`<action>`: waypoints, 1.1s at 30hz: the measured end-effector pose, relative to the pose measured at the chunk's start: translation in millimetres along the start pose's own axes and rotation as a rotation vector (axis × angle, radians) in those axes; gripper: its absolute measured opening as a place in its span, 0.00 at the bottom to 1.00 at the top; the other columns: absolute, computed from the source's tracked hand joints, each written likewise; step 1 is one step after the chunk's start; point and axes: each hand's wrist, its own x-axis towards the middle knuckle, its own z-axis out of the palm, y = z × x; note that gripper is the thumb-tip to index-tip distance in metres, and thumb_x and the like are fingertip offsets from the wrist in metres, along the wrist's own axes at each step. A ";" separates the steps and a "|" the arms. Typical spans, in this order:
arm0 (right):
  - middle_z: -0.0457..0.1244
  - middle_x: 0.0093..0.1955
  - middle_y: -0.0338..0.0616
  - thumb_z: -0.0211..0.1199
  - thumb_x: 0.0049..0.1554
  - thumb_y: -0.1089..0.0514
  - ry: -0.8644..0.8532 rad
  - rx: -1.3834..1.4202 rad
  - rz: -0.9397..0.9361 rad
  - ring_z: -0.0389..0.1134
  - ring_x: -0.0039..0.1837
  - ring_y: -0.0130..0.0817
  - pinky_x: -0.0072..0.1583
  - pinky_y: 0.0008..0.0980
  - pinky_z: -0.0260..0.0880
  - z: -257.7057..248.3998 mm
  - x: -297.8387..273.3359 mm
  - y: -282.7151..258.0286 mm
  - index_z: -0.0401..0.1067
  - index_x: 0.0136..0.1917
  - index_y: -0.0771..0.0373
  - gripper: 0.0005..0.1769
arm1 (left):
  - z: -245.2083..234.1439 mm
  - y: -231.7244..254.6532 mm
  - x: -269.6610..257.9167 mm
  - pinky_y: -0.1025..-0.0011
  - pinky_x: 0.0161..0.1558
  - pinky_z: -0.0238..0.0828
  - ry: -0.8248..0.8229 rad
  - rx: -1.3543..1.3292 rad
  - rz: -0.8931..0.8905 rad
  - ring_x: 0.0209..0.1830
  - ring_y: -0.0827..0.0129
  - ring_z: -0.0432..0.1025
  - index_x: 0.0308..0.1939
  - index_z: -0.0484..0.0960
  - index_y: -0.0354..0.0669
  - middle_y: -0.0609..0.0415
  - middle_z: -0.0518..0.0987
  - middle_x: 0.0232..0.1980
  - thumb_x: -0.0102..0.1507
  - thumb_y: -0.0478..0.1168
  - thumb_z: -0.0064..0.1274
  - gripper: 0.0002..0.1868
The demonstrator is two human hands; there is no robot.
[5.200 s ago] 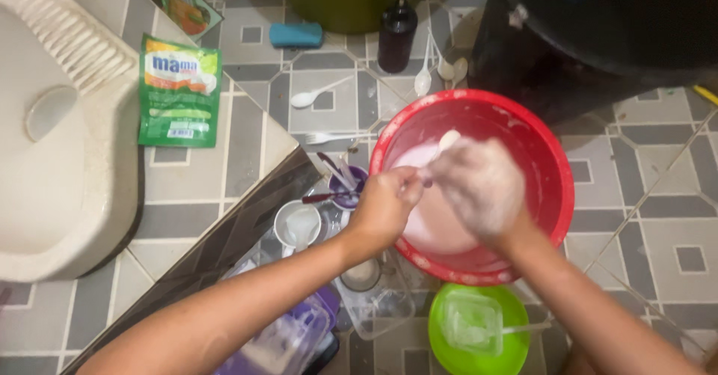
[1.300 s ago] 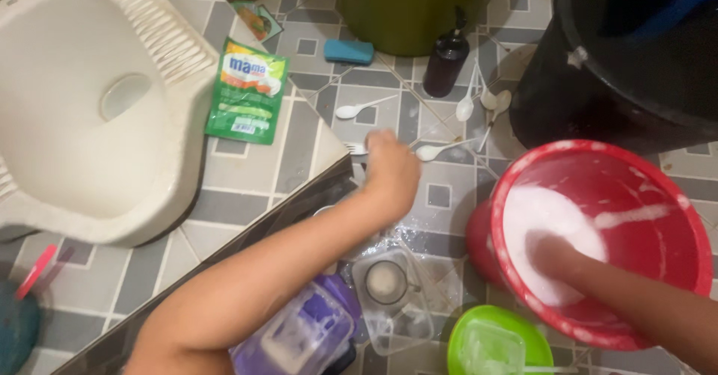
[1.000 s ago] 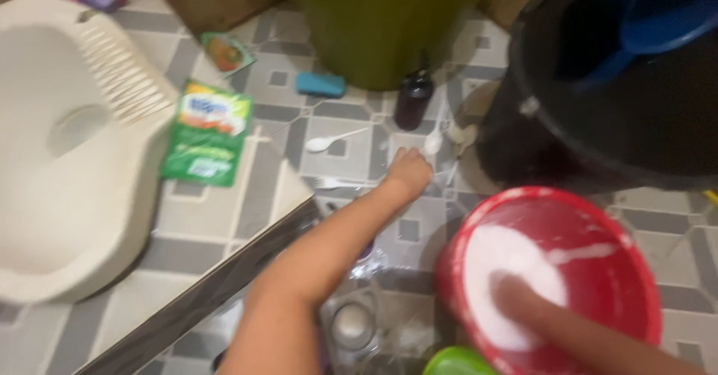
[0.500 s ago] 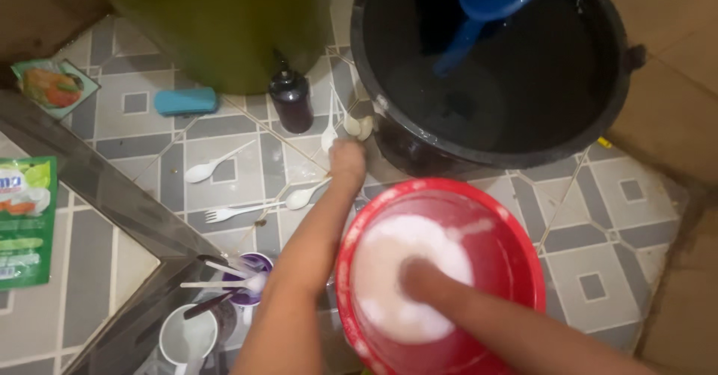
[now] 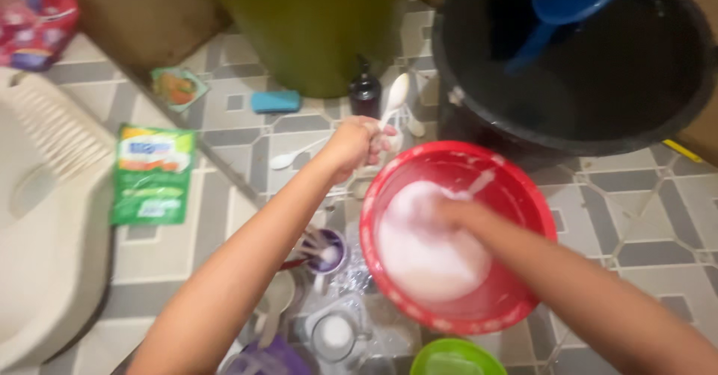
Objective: The person washes plastic spoons and forks by hand in a red basin filled with soapy water, using a sponge. They scrub each utensil individually and place the cleaned items into a purple cup on the floor.
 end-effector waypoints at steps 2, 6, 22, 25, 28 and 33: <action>0.67 0.50 0.46 0.59 0.53 0.62 0.106 0.167 -0.081 0.68 0.49 0.43 0.52 0.36 0.70 -12.6 -17.6 -15.0 0.75 0.49 0.62 0.10 | 4.6 14.5 -43.5 0.73 0.32 0.69 -0.060 -0.174 -0.055 0.27 0.73 0.69 0.49 0.82 0.28 0.51 0.80 0.33 0.67 0.34 0.41 0.16; 0.67 0.50 0.47 0.59 0.52 0.63 0.578 0.702 -0.322 0.69 0.50 0.44 0.53 0.36 0.70 -12.3 -82.6 -23.4 0.75 0.48 0.62 0.10 | 24.6 8.1 -106.4 0.73 0.30 0.70 -0.174 -0.204 -0.074 0.27 0.74 0.70 0.49 0.83 0.28 0.54 0.78 0.32 0.66 0.30 0.47 0.12; 0.67 0.55 0.49 0.67 0.55 0.63 1.544 -0.292 -0.471 0.65 0.61 0.53 0.63 0.47 0.68 69.0 -95.9 -31.7 0.78 0.56 0.58 0.14 | 102.0 -16.4 -166.0 0.70 0.35 0.77 0.056 0.280 0.209 0.32 0.71 0.80 0.49 0.85 0.31 0.48 0.86 0.35 0.57 0.27 0.57 0.16; 0.65 0.54 0.52 0.68 0.54 0.62 1.504 -0.239 -0.541 0.66 0.58 0.49 0.59 0.42 0.68 72.7 -88.8 -21.9 0.77 0.55 0.60 0.14 | 99.5 -8.9 -165.2 0.69 0.36 0.79 0.078 0.386 0.305 0.34 0.70 0.80 0.54 0.83 0.30 0.48 0.86 0.40 0.54 0.25 0.57 0.22; 0.66 0.49 0.48 0.69 0.54 0.63 1.537 -0.151 -0.398 0.65 0.54 0.46 0.57 0.40 0.67 69.3 -97.5 -9.1 0.79 0.55 0.61 0.13 | 101.8 -2.4 -168.5 0.68 0.35 0.80 0.138 0.441 0.221 0.32 0.63 0.81 0.62 0.75 0.32 0.45 0.85 0.41 0.58 0.27 0.55 0.27; 0.65 0.52 0.49 0.69 0.60 0.60 1.578 0.367 -0.329 0.68 0.52 0.38 0.53 0.34 0.69 74.2 -109.3 -19.2 0.78 0.56 0.63 0.11 | 98.1 3.5 -168.9 0.65 0.45 0.78 0.158 0.701 0.409 0.42 0.53 0.83 0.52 0.79 0.29 0.38 0.85 0.43 0.55 0.28 0.59 0.20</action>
